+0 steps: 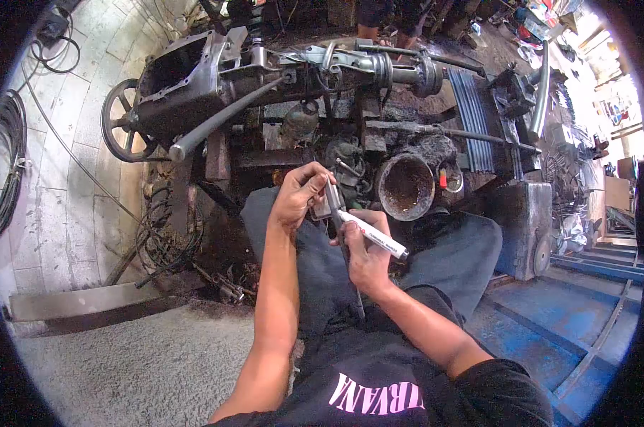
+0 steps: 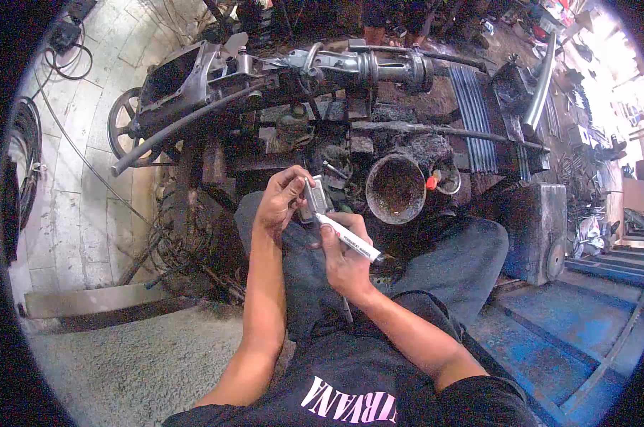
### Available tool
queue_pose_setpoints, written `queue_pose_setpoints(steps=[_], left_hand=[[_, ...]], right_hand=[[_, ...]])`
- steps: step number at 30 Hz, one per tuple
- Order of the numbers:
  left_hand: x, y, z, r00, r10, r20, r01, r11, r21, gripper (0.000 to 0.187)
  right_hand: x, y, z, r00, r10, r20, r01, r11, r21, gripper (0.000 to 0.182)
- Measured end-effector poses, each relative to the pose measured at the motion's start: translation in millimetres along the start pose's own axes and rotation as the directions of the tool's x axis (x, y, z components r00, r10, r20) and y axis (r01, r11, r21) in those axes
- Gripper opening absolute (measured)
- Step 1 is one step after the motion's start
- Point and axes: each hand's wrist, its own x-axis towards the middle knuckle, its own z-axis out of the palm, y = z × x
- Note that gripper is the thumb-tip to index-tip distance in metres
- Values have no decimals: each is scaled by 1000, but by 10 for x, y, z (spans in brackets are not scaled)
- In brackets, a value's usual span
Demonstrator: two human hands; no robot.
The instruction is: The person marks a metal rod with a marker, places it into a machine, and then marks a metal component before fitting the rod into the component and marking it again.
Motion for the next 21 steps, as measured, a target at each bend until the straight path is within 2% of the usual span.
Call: queue_pose_setpoints(steps=[5,7,10,14,16,21], left_hand=[[5,17,34,999,12,-30,-12,1000,14,24],[6,22,28,1000,6,-17,-5,1000,29,23],[12,23,41,1000,26,-12,-26,1000,3,22],[16,22,39,999,30,-16,-30,1000,6,22],[20,20,30,1000,17,-5,-17,999,51,28],[29,-10,4,1000,30,2,-30,999,16,25]], right_hand=[[9,-31,28,998,6,-58,-2,997,83,21],[14,-37,35,995,61,-75,-52,991,124,21],[25,-14,24,997,26,-66,-20,995,98,22],[36,-34,29,995,55,-78,-48,995,88,22],[37,-25,24,996,56,-71,-51,997,61,21],[12,74,10,998,42,-51,-37,995,94,18]])
